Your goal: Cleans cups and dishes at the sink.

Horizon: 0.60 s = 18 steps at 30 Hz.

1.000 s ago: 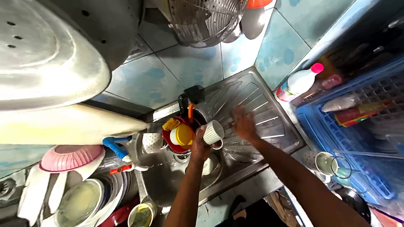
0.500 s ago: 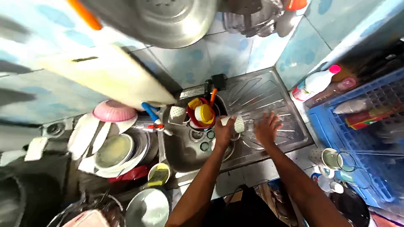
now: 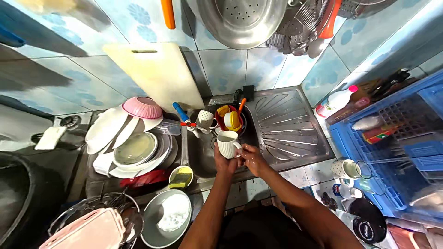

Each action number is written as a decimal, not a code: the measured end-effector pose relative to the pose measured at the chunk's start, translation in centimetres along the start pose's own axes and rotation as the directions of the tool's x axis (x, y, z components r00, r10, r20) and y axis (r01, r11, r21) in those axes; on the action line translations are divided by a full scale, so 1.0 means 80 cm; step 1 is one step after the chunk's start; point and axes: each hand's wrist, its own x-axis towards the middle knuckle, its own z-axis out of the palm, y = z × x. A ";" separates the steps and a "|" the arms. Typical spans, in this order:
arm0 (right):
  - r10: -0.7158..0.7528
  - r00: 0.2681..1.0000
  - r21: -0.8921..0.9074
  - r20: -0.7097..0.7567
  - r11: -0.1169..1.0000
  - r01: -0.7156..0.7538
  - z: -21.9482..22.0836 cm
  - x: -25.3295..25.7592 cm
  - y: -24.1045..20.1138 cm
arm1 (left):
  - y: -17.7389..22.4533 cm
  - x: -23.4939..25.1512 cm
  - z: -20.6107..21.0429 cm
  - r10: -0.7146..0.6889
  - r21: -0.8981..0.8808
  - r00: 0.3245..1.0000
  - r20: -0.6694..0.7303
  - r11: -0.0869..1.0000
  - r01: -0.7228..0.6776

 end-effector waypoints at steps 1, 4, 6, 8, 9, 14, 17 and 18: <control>-0.051 0.998 -0.108 0.043 0.993 0.056 0.012 -0.002 -0.006 | 0.000 -0.001 -0.001 -0.007 -0.009 1.000 -0.007 1.000 0.007; -0.101 0.987 -0.562 0.122 0.813 0.152 0.028 -0.012 -0.038 | -0.004 -0.008 0.010 -0.082 -0.002 0.995 -0.052 0.997 0.082; -0.068 0.986 -0.822 0.154 0.545 0.166 0.026 -0.017 -0.065 | 0.000 -0.010 0.015 -0.176 -0.007 0.982 -0.062 0.984 0.176; -0.022 0.975 -0.954 0.221 0.202 0.221 0.019 -0.024 -0.083 | 0.005 -0.004 0.012 -0.264 0.065 0.962 -0.064 0.961 0.268; 0.006 0.968 -0.968 0.249 0.046 0.248 0.013 -0.027 -0.085 | 0.007 0.000 0.007 -0.299 0.117 0.953 -0.057 0.946 0.304; 0.205 0.935 -0.894 0.289 -0.290 0.340 -0.026 -0.022 -0.093 | 0.022 0.010 -0.026 -0.282 0.428 0.932 -0.227 0.831 0.355; 0.262 0.947 -0.909 0.186 -0.321 0.267 -0.064 -0.014 -0.117 | 0.023 0.019 -0.033 -0.157 0.546 0.941 -0.299 0.781 0.303; 0.254 0.955 -0.919 0.152 -0.319 0.231 -0.078 -0.010 -0.124 | 0.025 0.024 -0.040 -0.110 0.548 0.943 -0.314 0.790 0.274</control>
